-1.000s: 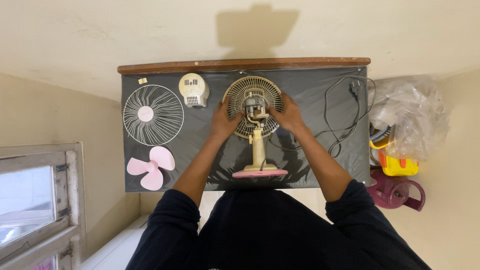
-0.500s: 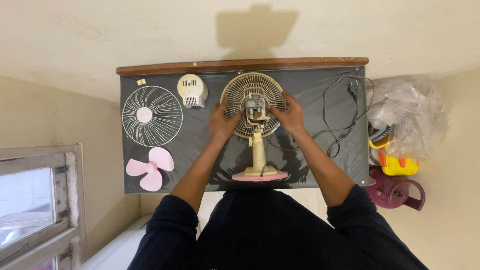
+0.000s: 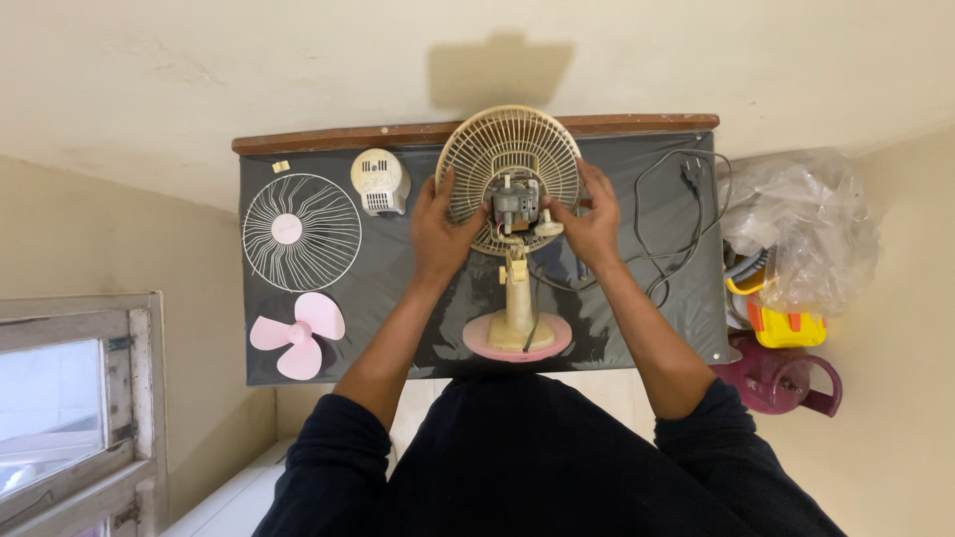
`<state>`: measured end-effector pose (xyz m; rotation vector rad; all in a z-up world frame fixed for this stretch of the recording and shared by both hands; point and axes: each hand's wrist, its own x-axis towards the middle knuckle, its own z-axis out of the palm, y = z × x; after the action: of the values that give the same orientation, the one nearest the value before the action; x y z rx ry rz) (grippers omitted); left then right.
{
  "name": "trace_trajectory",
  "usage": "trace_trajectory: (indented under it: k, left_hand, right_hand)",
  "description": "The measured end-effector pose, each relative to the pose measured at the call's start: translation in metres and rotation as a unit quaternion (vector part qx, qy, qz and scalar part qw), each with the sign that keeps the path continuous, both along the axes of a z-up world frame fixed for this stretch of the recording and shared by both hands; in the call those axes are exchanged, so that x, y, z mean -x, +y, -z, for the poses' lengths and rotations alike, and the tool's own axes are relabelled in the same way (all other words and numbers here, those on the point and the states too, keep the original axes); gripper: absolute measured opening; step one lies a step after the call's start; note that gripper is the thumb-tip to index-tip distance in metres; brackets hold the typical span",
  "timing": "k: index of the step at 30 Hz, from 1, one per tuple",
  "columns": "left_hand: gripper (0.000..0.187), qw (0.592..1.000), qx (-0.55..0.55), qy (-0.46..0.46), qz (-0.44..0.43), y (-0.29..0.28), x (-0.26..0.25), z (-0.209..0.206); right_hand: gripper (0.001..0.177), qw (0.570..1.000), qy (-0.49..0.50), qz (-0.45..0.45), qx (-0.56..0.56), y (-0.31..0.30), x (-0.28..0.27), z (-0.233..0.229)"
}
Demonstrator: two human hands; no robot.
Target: The person disassembles a small electric fan on a table using a screwdriver. They remove the rear motor cover, then the front grille, and proceed to unscrew and remove the motor housing from the fan stand, placing each component on the table.
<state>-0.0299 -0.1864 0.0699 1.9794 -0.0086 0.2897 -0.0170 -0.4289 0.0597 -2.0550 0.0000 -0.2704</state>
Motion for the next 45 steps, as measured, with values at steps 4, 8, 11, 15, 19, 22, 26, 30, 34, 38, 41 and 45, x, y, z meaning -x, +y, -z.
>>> trace_trajectory:
  k: [4,8,11,15,19,22,26,30,34,38,41,45]
  left_hand:
    - [0.070,0.994,-0.029,-0.104,-0.005,-0.003,-0.004,-0.006]
    - [0.070,0.994,-0.023,-0.109,-0.013,-0.005,-0.007,-0.009]
    - [0.071,0.994,-0.012,-0.111,-0.014,-0.006,-0.009,-0.012]
    - [0.071,0.992,0.011,-0.127,-0.002,-0.008,-0.006,-0.015]
    - [0.073,0.987,-0.019,-0.159,-0.023,-0.010,-0.009,-0.016]
    - [0.074,0.983,-0.033,-0.179,-0.028,-0.009,-0.011,-0.017]
    - [0.076,0.982,-0.014,-0.188,-0.018,-0.008,-0.013,-0.019]
    - [0.083,0.978,-0.032,-0.207,-0.011,-0.005,-0.014,-0.021]
    - [0.086,0.974,-0.021,-0.227,0.001,-0.005,-0.012,-0.023]
    - [0.089,0.968,-0.036,-0.250,0.014,-0.003,-0.011,-0.024]
    - [0.090,0.967,-0.027,-0.251,0.027,-0.002,-0.008,-0.023]
    - [0.094,0.966,-0.030,-0.255,0.039,-0.001,-0.004,-0.021]
  right_hand:
    - [0.072,0.999,-0.037,-0.003,0.002,-0.002,-0.002,-0.008]
    - [0.071,0.998,-0.060,-0.003,0.012,-0.005,-0.004,-0.015]
    - [0.071,0.997,-0.079,-0.003,0.007,-0.004,-0.006,-0.015]
    - [0.072,0.993,-0.115,-0.009,-0.005,-0.003,-0.008,-0.012]
    - [0.076,0.990,-0.142,-0.022,-0.012,-0.006,-0.009,-0.016]
    - [0.077,0.988,-0.153,-0.028,-0.008,-0.007,-0.010,-0.023]
    - [0.081,0.987,-0.161,-0.028,0.004,-0.007,-0.010,-0.030]
    - [0.084,0.982,-0.185,-0.035,-0.002,-0.008,-0.009,-0.030]
    - [0.085,0.980,-0.192,-0.044,-0.007,-0.010,-0.007,-0.028]
    - [0.087,0.977,-0.203,-0.059,-0.008,-0.012,-0.006,-0.029]
    - [0.087,0.975,-0.208,-0.072,-0.029,-0.013,-0.002,-0.029]
    - [0.087,0.971,-0.221,-0.074,-0.046,-0.011,0.007,-0.030]
